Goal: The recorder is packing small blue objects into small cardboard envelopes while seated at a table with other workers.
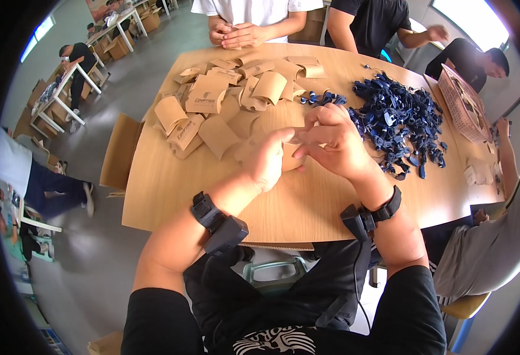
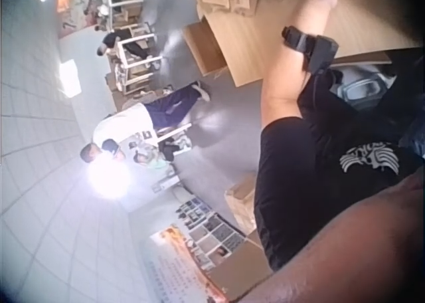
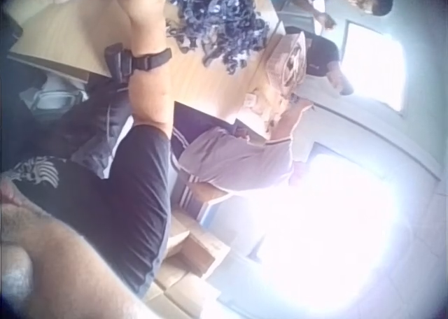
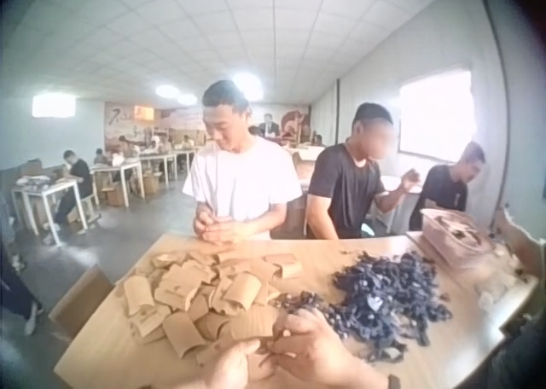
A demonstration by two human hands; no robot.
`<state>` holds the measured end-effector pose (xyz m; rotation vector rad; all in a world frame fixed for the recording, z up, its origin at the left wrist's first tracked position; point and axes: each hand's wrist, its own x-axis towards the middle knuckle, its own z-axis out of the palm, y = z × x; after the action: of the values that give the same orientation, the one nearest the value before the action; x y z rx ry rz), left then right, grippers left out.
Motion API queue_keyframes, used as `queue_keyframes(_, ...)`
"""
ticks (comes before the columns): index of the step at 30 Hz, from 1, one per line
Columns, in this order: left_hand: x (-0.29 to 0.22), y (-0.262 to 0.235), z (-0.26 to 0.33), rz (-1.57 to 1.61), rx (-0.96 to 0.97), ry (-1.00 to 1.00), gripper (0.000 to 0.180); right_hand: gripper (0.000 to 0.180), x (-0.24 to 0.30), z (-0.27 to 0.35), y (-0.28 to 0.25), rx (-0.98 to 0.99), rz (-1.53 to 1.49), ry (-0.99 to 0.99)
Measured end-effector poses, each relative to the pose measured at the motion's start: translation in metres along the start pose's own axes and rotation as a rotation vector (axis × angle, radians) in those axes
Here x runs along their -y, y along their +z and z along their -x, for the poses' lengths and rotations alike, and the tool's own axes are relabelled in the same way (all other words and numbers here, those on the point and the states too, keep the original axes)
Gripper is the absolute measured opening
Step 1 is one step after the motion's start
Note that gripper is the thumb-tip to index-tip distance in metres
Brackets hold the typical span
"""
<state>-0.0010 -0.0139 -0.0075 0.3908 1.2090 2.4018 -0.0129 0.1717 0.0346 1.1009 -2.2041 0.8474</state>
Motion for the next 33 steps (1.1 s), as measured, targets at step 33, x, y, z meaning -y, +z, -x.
queue_keyframes(33,-0.042,0.051,0.053,0.156,0.084,-0.170,0.026,0.048,-0.032,0.012,-0.002,-0.238,-0.206,-0.150)
